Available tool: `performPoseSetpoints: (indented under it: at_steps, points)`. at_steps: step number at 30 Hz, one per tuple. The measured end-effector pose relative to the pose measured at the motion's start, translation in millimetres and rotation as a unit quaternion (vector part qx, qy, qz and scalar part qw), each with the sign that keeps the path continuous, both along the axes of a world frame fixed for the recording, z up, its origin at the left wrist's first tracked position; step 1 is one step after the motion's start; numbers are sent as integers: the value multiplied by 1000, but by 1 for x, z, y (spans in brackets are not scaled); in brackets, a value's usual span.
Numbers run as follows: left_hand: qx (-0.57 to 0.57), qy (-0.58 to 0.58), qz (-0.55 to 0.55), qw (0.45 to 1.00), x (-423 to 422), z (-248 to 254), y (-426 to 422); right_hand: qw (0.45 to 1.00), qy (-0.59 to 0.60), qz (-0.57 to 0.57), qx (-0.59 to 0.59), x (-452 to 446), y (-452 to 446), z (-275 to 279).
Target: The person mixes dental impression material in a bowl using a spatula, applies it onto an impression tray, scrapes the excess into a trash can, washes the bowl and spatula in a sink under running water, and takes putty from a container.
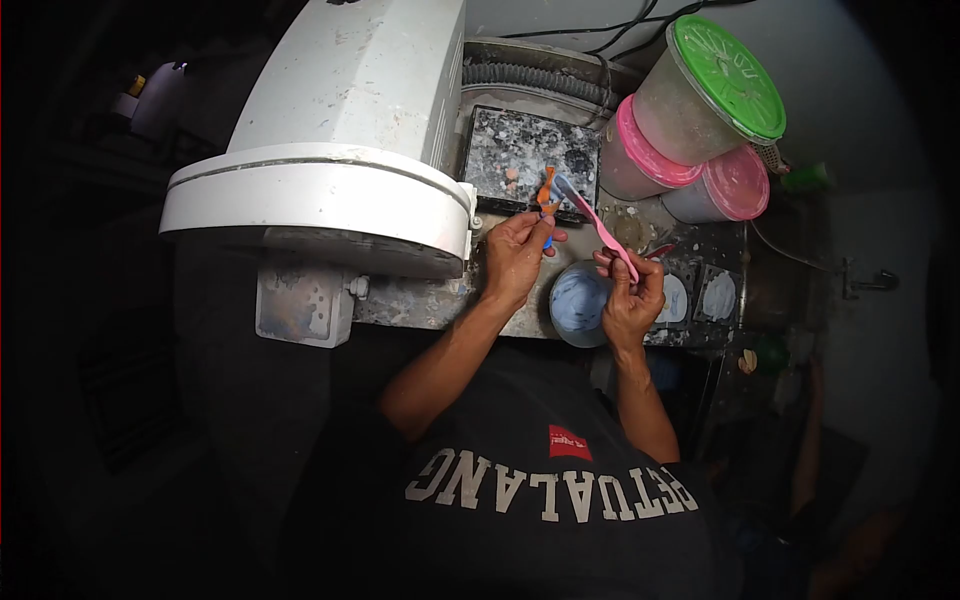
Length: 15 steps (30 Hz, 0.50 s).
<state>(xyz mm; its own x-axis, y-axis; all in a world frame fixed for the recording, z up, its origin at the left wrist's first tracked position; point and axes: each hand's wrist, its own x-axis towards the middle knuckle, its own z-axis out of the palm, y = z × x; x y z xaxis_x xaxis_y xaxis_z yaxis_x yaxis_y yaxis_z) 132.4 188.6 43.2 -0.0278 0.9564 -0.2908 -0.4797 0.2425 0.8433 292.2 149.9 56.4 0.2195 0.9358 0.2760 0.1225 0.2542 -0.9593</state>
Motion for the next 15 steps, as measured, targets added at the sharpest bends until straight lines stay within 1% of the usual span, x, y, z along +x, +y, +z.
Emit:
performPoseSetpoints:
  at_steps: [2, 5, 8, 11, 15]
  points:
    - [3, 12, 0, 1000, 0, 1, -1, 1000, -23, 5, -12, 4, 4, -1]
    - [23, 10, 10, 1000, 3, -7, -1, 1000, -20, 0, 2, 3, 2, -1]
    - [-3, 27, 17, 999, 2, -18, 0, 1000, 9, 0, 5, 4, 2, -1]
    - [15, 12, 35, 999, 8, -47, 4, 999, 31, -10, -13, 8, 5, -3]
    - [14, 0, 26, 1000, 8, -47, 1, 998, 53, -26, -24, 20, 6, -3]
